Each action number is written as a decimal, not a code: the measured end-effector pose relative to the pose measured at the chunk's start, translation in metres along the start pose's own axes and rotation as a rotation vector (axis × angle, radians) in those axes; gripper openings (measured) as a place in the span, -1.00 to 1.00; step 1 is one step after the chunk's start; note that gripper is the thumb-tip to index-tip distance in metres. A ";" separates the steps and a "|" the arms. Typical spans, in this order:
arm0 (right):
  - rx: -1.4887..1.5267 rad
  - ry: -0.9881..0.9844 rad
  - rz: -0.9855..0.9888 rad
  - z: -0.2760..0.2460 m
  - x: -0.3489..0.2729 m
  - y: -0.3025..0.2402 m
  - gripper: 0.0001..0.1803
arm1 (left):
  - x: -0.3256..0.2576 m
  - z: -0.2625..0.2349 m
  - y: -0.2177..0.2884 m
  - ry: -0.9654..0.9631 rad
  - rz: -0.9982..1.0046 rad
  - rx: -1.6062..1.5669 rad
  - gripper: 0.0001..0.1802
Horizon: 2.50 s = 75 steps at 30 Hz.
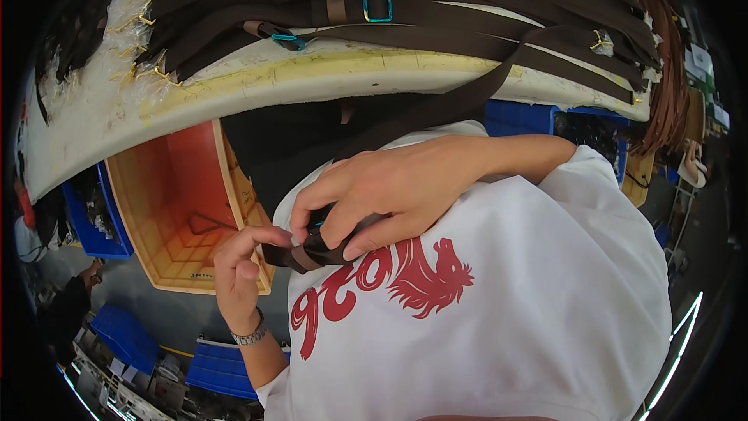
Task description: The person repeatedly picks up brown fabric straps and teal metal buckles from a table, threads the strap through the buckle, and places the assembled unit into a wooden crate. The process is repeated for multiple straps throughout the clip.
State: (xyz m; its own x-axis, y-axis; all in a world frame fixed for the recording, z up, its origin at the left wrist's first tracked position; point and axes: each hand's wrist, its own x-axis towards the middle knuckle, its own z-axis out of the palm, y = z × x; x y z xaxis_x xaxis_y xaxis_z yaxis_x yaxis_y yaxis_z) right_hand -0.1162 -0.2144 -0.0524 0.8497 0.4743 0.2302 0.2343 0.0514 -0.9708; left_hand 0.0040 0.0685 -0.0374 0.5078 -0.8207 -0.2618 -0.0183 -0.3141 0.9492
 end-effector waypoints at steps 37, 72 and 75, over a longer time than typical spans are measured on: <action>0.343 -0.051 0.743 -0.021 0.012 -0.059 -0.62 | 0.037 0.028 0.107 -0.245 0.509 1.003 -0.25; 0.309 0.090 0.385 -0.019 -0.017 -0.064 -0.70 | 0.053 0.033 0.053 -0.167 0.336 0.001 -0.56; 0.389 -0.012 0.528 -0.052 -0.037 -0.085 -0.66 | 0.057 -0.006 0.064 -0.193 0.245 0.121 -0.52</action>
State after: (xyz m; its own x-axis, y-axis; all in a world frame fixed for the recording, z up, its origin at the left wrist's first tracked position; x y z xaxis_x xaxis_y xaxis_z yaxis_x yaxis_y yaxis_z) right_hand -0.1431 -0.2823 0.0245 0.7975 0.5328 -0.2831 -0.4031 0.1215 -0.9071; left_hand 0.0364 0.0046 0.0097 0.3034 -0.9504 -0.0679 -0.2279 -0.1416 0.9633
